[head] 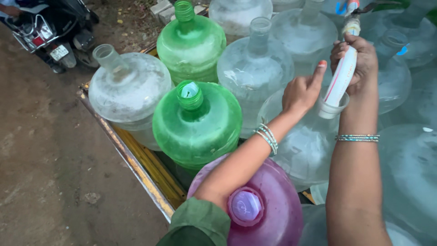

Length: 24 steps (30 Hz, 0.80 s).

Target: The person uses a handheld pump to fill large plastic water jugs arranged on a cart. They repeatedly insert the pump into the neck of each jug, operate the pump, and move to the next jug. The jugs are mostly clear with some green and purple ones visible.

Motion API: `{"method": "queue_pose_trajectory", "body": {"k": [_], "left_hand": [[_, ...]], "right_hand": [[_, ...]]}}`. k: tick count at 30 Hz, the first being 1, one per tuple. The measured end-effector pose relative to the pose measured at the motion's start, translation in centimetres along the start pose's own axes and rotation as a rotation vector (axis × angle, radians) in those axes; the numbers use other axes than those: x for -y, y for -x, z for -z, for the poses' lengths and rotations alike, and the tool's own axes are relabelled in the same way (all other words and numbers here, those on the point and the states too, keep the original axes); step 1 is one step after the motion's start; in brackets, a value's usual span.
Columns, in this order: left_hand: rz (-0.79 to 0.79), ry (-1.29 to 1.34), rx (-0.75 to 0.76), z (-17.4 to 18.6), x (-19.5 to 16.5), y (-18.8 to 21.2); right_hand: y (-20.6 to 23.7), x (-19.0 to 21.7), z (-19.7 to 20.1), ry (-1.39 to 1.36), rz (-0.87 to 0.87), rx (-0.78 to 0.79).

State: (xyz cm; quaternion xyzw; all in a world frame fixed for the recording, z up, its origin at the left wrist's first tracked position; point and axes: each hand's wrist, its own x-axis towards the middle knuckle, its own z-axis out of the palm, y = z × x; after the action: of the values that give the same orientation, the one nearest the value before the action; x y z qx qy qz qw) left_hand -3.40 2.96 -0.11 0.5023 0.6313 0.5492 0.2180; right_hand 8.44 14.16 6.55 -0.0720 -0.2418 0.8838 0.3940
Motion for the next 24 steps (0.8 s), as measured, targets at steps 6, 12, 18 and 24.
{"method": "queue_pose_trajectory", "body": {"k": [6, 12, 18, 24], "left_hand": [[-0.023, 0.115, 0.106, 0.3, -0.6, 1.4], [-0.140, 0.637, 0.296, -2.2, 0.5, 1.9], [-0.300, 0.937, 0.701, -2.6, 2.7, 0.3], [-0.329, 0.975, 0.895, -0.6, 3.7, -0.1]], "right_hand": [[0.0, 0.1, 0.3, 0.016, 0.027, 0.019], [0.2, 0.2, 0.8, 0.048, 0.021, 0.017], [0.2, 0.5, 1.2, 0.044, 0.009, 0.002], [-0.1, 0.8, 1.6, 0.037, 0.000, -0.017]]}}
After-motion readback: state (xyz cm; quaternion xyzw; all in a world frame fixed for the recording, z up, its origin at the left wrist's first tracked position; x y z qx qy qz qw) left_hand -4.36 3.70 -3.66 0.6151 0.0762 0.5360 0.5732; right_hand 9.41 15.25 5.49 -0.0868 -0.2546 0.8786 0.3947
